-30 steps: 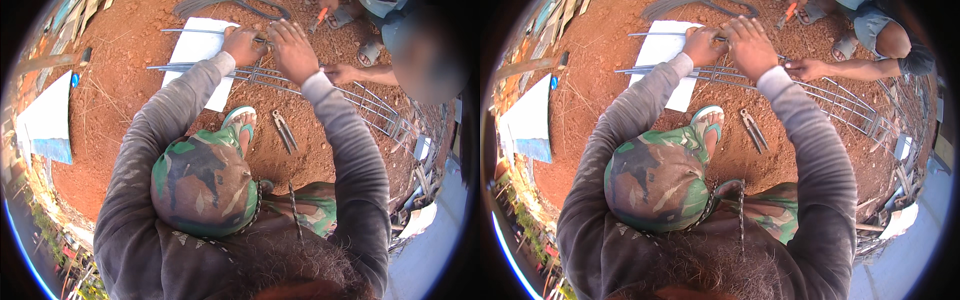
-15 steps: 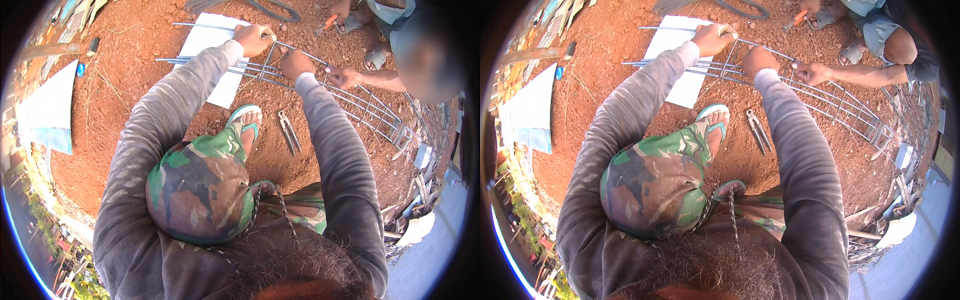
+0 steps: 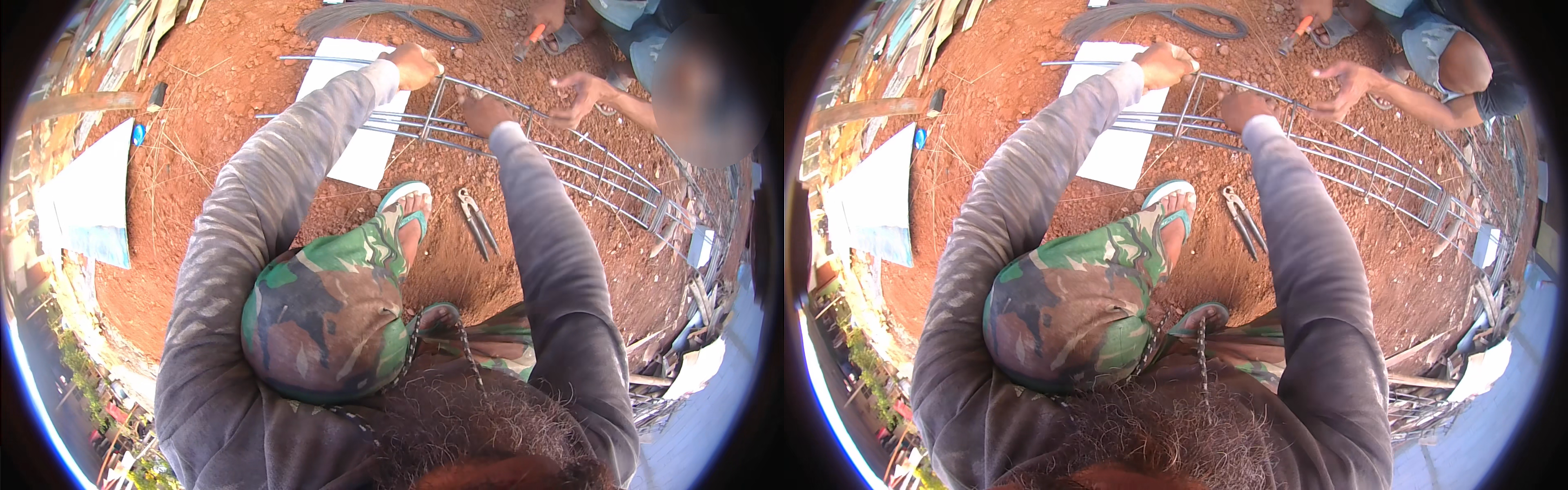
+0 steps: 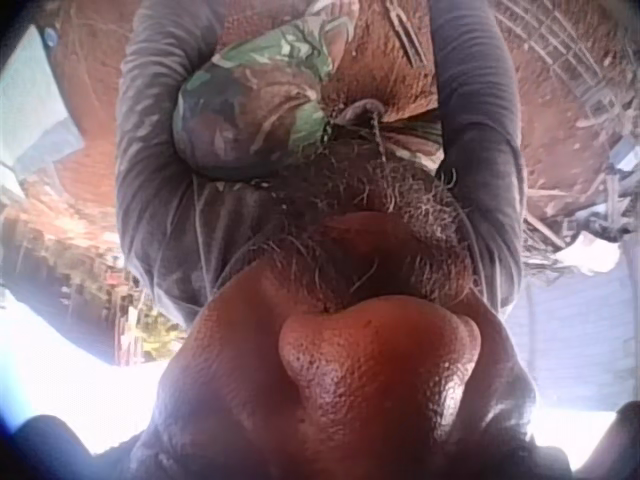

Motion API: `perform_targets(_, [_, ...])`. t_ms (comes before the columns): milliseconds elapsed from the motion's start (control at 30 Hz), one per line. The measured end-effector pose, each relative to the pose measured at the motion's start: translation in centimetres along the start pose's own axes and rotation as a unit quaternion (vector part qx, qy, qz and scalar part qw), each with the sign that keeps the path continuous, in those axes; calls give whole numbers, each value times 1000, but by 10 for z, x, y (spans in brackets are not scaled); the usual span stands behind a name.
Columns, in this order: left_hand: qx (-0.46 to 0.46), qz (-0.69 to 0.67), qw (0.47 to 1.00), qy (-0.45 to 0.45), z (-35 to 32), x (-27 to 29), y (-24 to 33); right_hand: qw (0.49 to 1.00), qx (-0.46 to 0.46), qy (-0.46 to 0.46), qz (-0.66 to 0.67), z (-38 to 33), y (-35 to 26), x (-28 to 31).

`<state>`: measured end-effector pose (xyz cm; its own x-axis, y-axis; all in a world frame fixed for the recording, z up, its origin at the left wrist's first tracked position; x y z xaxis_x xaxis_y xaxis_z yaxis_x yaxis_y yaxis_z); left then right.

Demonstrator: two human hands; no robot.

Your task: The person assembles a metal reinforcement frame by tying together steel rods and wire using pliers and their hands, while another person assists.

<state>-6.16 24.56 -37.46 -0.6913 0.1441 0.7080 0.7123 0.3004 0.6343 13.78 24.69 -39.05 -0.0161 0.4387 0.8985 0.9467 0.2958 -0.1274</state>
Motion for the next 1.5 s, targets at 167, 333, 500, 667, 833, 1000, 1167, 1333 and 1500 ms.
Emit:
perform_targets(167, [-56, -12, 998, 27, -31, 8, 1, 982, 77, 136, 105, -41, 2, 44])
perform_targets(333, [-91, 29, 994, 50, -34, 3, 12, 942, 114, 206, 239, 42, 32, 54])
perform_targets(500, [-173, 55, 975, 130, -46, 4, 8, 928, 72, -197, 307, 58, 13, 46])
perform_targets(667, [-137, 79, 983, 99, -44, 3, 18, 915, 215, 175, 294, 62, 4, 64])
perform_targets(833, [-121, 85, 985, 93, -48, 8, 19, 921, 240, 236, 196, -13, -45, 91])
perform_targets(1000, [-136, 59, 983, 111, -44, 3, 13, 934, 129, 190, 273, -48, -31, 55])
perform_targets(1167, [-92, 78, 990, 68, -31, 0, 7, 845, 6, 161, 511, -65, -31, 28])
perform_targets(1333, [-55, 67, 996, 36, -26, 8, 7, 752, -32, 38, 658, -83, -43, 27])
perform_targets(1500, [11, 99, 995, -7, -15, 8, 26, 574, 31, -100, 812, -61, -16, 35])
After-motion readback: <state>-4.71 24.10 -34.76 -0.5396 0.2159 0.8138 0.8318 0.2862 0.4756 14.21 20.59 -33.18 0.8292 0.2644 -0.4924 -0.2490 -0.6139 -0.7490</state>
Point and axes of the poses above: each hand's wrist, its own z-axis towards the middle knuckle, its own x-axis out of the back of the hand, y = z × x, the point moved 4 cm from there along z, towards the middle knuckle, and after that the axes turned 10 degrees about y, right-handed, at the moved point
